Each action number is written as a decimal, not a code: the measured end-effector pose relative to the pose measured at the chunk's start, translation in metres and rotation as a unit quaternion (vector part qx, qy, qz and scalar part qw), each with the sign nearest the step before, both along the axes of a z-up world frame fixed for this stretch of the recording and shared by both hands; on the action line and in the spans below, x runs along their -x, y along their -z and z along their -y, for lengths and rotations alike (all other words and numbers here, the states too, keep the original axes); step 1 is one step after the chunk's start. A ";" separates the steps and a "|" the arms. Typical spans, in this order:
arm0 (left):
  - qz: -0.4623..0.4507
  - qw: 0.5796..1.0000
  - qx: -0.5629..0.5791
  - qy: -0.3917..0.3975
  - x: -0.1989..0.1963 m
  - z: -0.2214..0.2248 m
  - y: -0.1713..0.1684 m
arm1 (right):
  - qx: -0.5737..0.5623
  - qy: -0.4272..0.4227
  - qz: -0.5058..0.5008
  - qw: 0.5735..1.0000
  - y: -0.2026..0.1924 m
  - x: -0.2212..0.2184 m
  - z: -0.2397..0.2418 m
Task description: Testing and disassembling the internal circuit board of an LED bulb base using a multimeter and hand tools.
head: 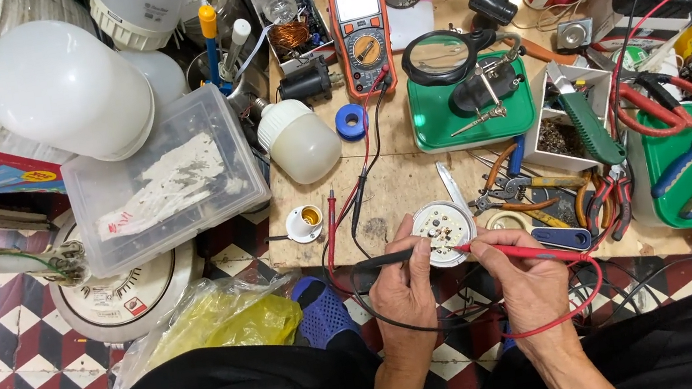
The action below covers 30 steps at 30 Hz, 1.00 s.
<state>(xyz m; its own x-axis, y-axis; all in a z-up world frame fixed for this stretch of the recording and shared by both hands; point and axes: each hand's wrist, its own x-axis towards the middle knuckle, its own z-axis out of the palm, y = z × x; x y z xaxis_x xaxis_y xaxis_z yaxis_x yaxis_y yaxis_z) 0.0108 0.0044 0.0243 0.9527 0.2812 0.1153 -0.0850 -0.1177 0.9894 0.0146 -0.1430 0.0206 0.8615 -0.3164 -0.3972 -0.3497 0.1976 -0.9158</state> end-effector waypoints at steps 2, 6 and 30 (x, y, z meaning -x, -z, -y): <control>-0.001 1.000 -0.002 0.001 0.000 0.000 0.000 | 0.007 0.000 -0.002 1.000 -0.003 0.000 -0.002; 0.000 1.000 -0.018 -0.005 0.000 0.000 0.000 | 0.012 0.000 -0.008 1.000 -0.007 -0.002 -0.002; -0.032 0.999 -0.003 0.001 0.001 0.000 0.000 | -0.010 -0.013 0.018 1.000 0.001 0.002 0.001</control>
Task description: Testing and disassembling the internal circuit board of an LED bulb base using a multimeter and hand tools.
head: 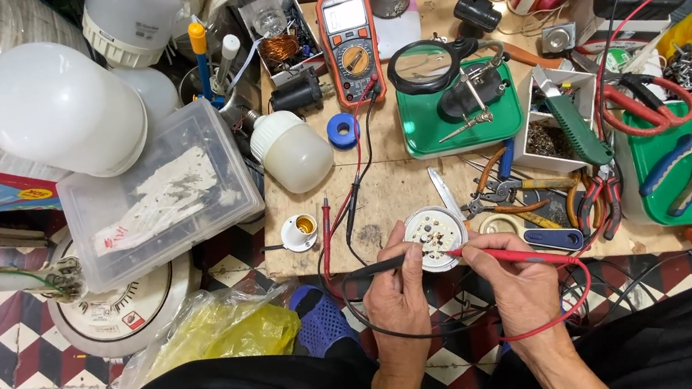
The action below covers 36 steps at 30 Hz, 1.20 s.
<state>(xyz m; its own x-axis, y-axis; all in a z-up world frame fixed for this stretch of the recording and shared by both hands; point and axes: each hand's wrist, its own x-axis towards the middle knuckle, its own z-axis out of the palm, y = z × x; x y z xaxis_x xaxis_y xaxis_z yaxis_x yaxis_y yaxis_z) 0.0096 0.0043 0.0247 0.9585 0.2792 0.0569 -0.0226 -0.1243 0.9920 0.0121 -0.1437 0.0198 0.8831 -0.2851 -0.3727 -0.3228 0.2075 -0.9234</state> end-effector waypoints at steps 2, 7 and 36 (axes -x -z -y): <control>0.000 1.000 -0.004 0.003 0.000 -0.001 0.000 | 0.002 0.003 -0.004 1.000 0.000 -0.001 0.000; 0.008 1.000 -0.008 0.007 -0.001 -0.001 0.001 | 0.010 0.009 -0.027 1.000 -0.005 -0.003 -0.002; 0.013 1.000 -0.001 0.003 0.000 0.000 0.003 | 0.001 0.015 -0.017 1.000 -0.004 -0.003 -0.002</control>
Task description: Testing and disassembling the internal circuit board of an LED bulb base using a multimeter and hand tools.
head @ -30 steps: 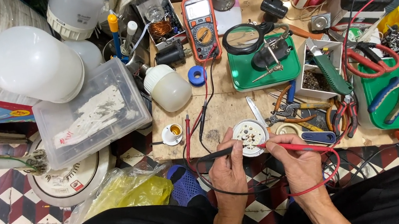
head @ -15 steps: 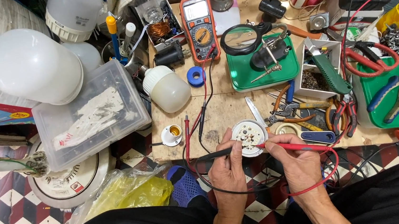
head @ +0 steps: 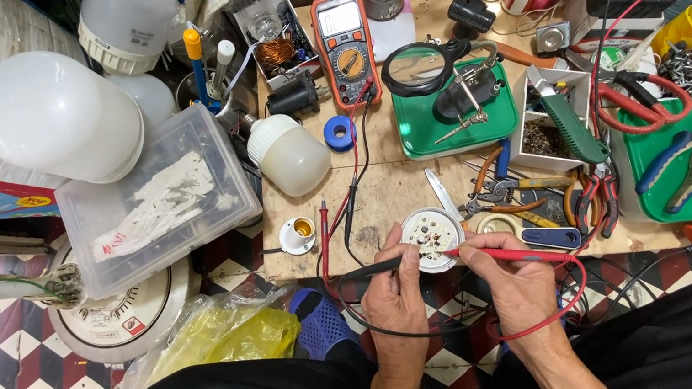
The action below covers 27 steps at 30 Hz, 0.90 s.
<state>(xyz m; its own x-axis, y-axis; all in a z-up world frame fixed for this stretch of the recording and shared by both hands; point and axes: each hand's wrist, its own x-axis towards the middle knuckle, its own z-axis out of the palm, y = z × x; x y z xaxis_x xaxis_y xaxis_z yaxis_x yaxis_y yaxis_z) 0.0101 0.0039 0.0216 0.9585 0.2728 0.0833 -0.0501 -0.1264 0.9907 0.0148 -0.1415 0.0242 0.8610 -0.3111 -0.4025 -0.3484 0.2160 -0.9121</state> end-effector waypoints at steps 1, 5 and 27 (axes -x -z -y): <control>0.000 1.000 0.000 0.000 0.000 0.000 0.000 | 0.000 0.000 0.000 1.000 0.000 0.000 0.000; -0.013 1.000 0.008 -0.001 0.002 -0.003 -0.001 | -0.005 0.001 0.014 1.000 0.010 0.002 -0.002; 0.045 0.944 -0.304 0.116 0.057 -0.081 0.142 | 0.513 -0.327 0.279 0.743 0.030 0.073 0.036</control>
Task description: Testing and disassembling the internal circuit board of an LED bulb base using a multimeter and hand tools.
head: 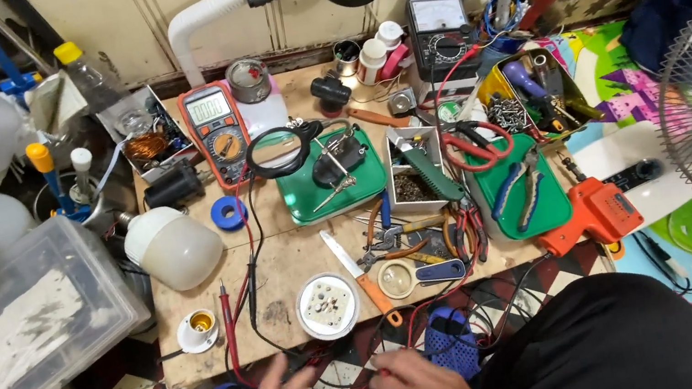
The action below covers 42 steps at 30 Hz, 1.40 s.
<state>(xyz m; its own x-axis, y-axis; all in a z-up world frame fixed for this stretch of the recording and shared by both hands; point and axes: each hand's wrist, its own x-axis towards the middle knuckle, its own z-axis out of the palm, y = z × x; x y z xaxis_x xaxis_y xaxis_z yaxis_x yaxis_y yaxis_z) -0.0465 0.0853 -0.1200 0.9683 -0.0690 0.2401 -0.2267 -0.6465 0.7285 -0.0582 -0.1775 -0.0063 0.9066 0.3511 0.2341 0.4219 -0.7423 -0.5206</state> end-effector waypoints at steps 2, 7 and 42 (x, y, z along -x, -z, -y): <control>-0.034 0.997 -0.065 -0.003 0.021 0.010 0.018 | 0.037 -0.026 -0.037 0.998 0.028 0.012 0.001; -0.253 0.934 -0.253 0.004 0.046 0.017 0.074 | 0.077 -0.071 -0.142 0.984 0.089 0.038 0.000; -0.077 0.994 0.021 0.068 -0.115 0.069 -0.032 | -0.255 0.499 -0.099 0.822 -0.164 -0.040 0.224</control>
